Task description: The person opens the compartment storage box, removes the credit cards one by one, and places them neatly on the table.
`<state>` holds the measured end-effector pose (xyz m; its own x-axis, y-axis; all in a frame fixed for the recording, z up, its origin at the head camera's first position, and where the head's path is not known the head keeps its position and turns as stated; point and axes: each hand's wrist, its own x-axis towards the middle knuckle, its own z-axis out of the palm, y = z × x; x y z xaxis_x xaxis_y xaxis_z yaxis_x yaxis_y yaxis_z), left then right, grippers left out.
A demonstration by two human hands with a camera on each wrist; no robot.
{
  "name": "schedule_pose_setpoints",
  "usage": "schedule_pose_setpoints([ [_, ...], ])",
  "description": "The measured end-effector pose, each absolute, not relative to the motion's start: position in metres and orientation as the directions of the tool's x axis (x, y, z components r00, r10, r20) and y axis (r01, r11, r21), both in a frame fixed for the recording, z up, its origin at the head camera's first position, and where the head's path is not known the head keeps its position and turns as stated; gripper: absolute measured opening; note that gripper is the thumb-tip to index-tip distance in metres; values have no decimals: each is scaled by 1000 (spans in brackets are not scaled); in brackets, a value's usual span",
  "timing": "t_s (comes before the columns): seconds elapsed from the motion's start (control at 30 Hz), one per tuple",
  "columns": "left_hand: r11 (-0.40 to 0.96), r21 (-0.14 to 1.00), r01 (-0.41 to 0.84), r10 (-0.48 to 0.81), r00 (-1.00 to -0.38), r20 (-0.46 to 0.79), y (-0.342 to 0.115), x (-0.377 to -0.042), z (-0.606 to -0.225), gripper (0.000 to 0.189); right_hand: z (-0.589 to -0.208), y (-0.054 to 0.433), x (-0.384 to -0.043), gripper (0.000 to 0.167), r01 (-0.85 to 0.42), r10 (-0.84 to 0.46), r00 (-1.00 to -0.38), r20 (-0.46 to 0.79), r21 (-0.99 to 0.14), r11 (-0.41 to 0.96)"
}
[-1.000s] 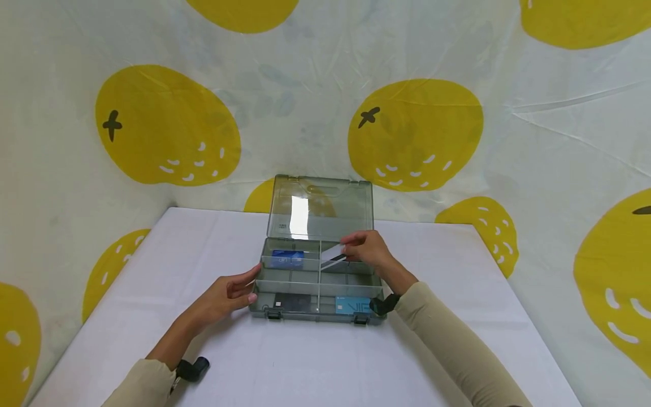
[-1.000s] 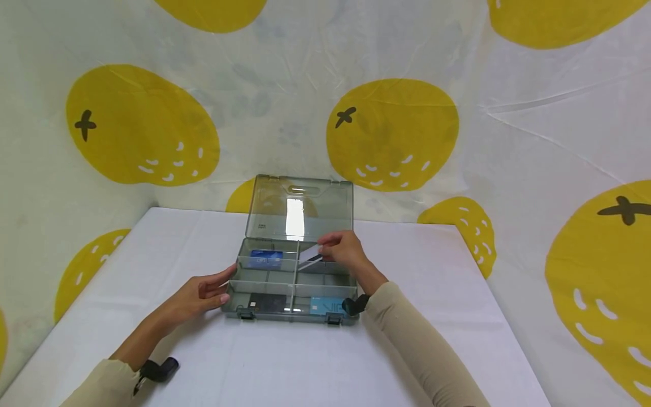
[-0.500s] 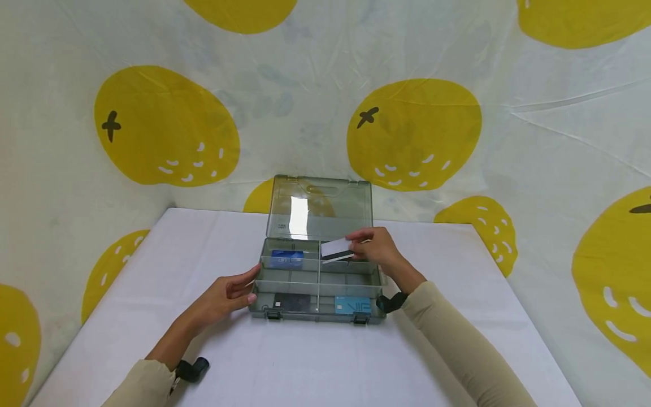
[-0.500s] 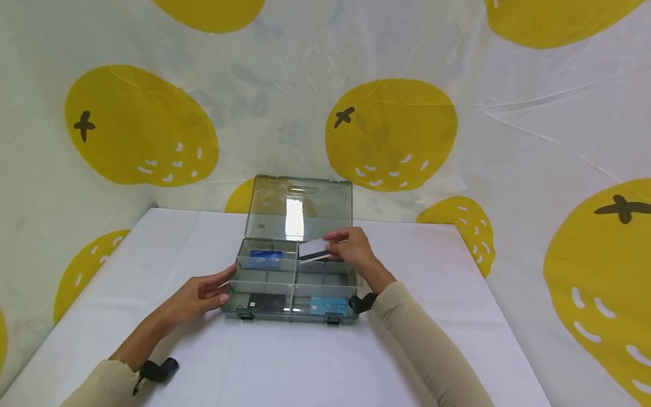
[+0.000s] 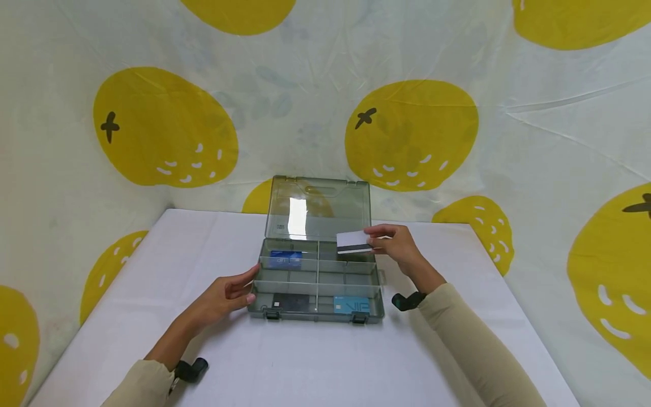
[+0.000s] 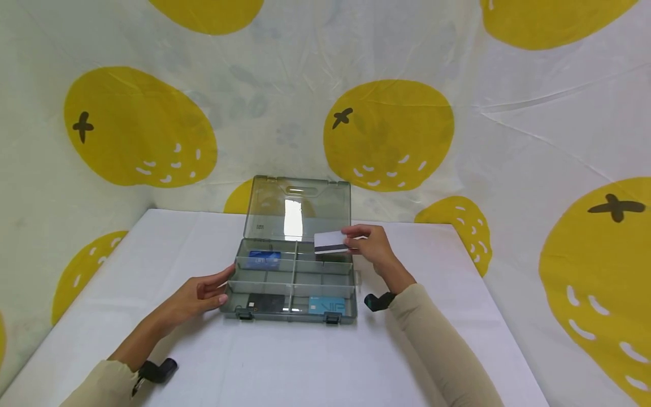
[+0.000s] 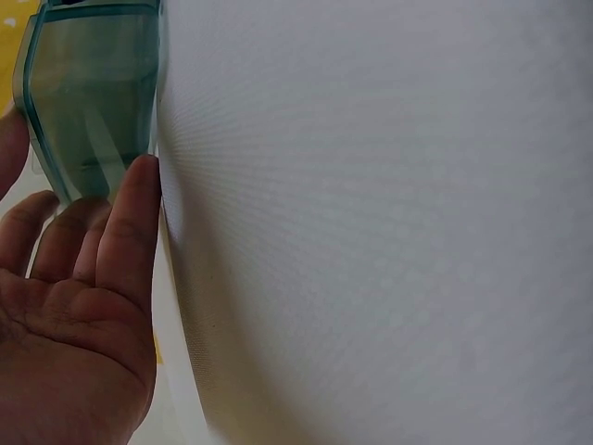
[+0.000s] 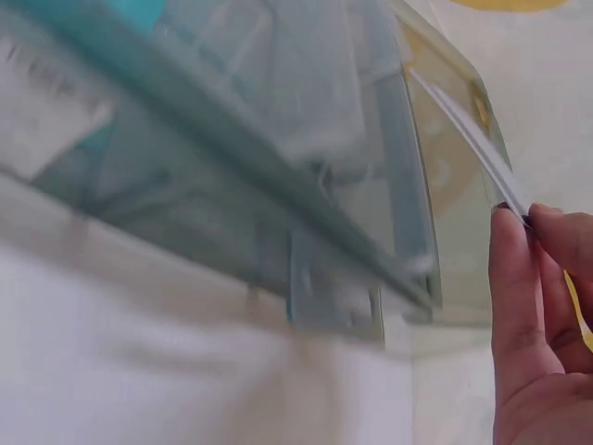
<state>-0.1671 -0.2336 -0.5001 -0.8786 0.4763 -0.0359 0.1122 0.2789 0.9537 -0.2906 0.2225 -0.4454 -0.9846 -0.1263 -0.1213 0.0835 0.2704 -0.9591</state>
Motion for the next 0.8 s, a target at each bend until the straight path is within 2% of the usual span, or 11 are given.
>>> schedule_pose_setpoints([
  [0.8, 284, 953, 110, 473, -880, -40, -232, -167, -498, 77, -461, 313, -300, 50, 245, 44, -969, -242, -962, 119],
])
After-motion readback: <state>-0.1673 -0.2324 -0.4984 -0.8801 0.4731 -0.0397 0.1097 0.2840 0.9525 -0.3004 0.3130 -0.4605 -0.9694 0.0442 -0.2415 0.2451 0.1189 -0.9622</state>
